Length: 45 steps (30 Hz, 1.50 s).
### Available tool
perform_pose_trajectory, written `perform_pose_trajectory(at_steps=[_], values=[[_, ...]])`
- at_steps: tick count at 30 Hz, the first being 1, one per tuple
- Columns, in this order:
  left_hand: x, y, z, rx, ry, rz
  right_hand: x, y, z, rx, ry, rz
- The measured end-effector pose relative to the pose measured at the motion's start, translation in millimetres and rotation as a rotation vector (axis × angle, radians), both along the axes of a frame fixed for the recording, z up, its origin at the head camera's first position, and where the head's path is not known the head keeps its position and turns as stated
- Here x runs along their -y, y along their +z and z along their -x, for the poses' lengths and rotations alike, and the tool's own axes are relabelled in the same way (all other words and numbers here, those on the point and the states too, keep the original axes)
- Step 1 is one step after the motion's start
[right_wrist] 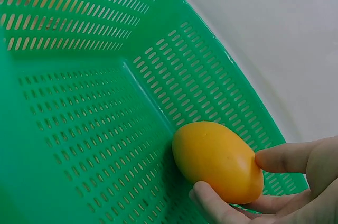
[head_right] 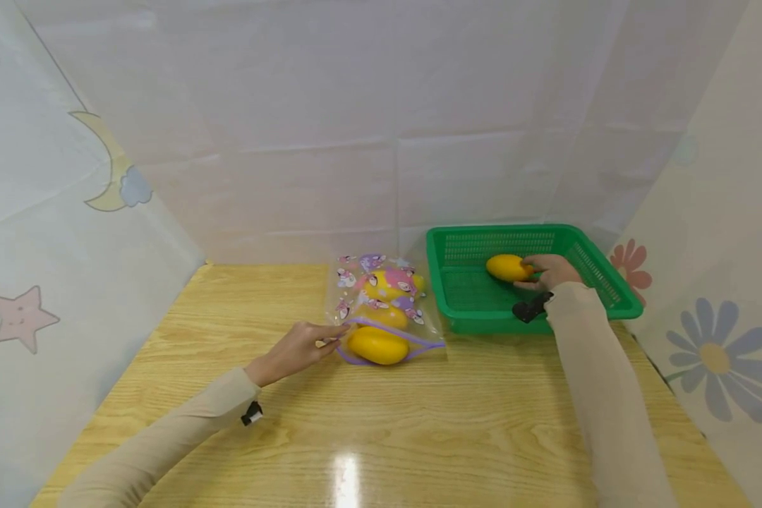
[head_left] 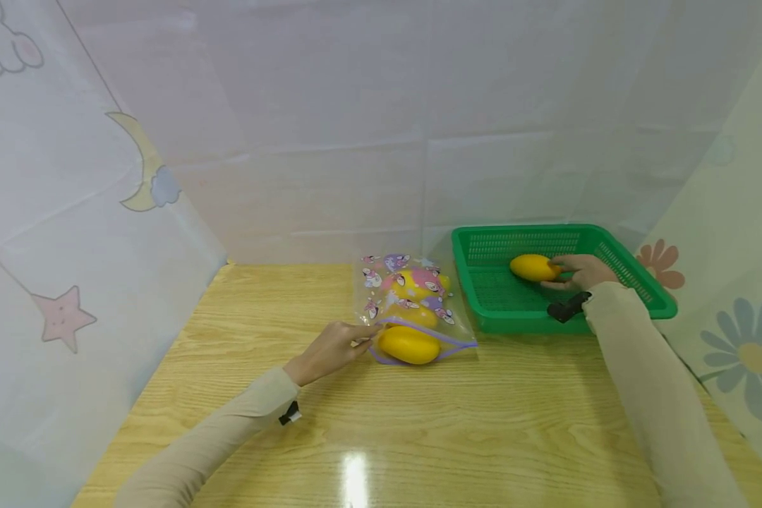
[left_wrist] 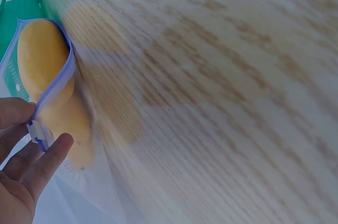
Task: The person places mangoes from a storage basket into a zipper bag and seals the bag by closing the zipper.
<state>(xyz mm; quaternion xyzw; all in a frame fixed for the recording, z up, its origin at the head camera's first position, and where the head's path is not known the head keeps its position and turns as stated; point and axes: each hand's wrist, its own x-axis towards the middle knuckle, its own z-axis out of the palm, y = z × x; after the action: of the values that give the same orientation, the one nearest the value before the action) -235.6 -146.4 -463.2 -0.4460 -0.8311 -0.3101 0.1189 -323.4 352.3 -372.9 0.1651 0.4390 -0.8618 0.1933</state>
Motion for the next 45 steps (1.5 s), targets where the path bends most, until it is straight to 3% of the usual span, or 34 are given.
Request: perform_pose_trajectory(at_steps=[3,5,9,10,13,16,18,24,30,33,35,42,45], values=[[-0.1,-0.3,0.1,-0.006,0.007,0.004,-0.4,-2.8,8.7,0.104,-0.080,0.072],[-0.1,-0.5,0.0,-0.007,0.009,0.005,1.2,-3.7,9.4,0.036,-0.030,-0.077],[0.1,-0.2,-0.2,-0.005,0.008,0.005,-1.5,-10.1,4.8,-0.215,0.106,-0.342],[0.1,0.1,-0.3,-0.004,0.009,0.006,-2.7,-11.5,5.3,-0.228,0.112,-0.344],[-0.1,1.0,-0.5,-0.001,0.013,0.012,-5.6,-13.4,11.0,-0.103,0.046,-0.159],[-0.3,1.8,-1.0,-0.001,0.013,0.014,-7.4,-12.5,16.3,0.049,-0.073,0.117],[-0.6,2.3,-1.2,-0.004,0.010,0.009,-6.9,-10.8,15.7,0.060,-0.094,0.197],[-0.7,2.5,-1.5,-0.014,0.007,0.006,-17.1,-19.8,19.0,0.026,-0.037,0.282],[-0.4,2.9,-1.7,0.009,0.013,0.016,-39.1,-44.8,40.2,0.020,-0.057,0.232],[-0.4,2.0,-1.8,0.009,0.013,0.015,-38.1,-43.4,37.6,0.009,-0.055,0.175],[-0.5,1.8,-2.0,0.006,0.010,0.012,-30.2,-34.3,27.9,-0.066,0.009,0.008],[-0.6,1.2,-1.7,-0.002,0.000,0.005,-0.1,2.9,-7.0,-0.246,0.145,-0.298],[-0.5,1.4,-1.2,-0.002,0.002,0.005,4.8,7.6,-12.5,-0.369,0.214,-0.549]])
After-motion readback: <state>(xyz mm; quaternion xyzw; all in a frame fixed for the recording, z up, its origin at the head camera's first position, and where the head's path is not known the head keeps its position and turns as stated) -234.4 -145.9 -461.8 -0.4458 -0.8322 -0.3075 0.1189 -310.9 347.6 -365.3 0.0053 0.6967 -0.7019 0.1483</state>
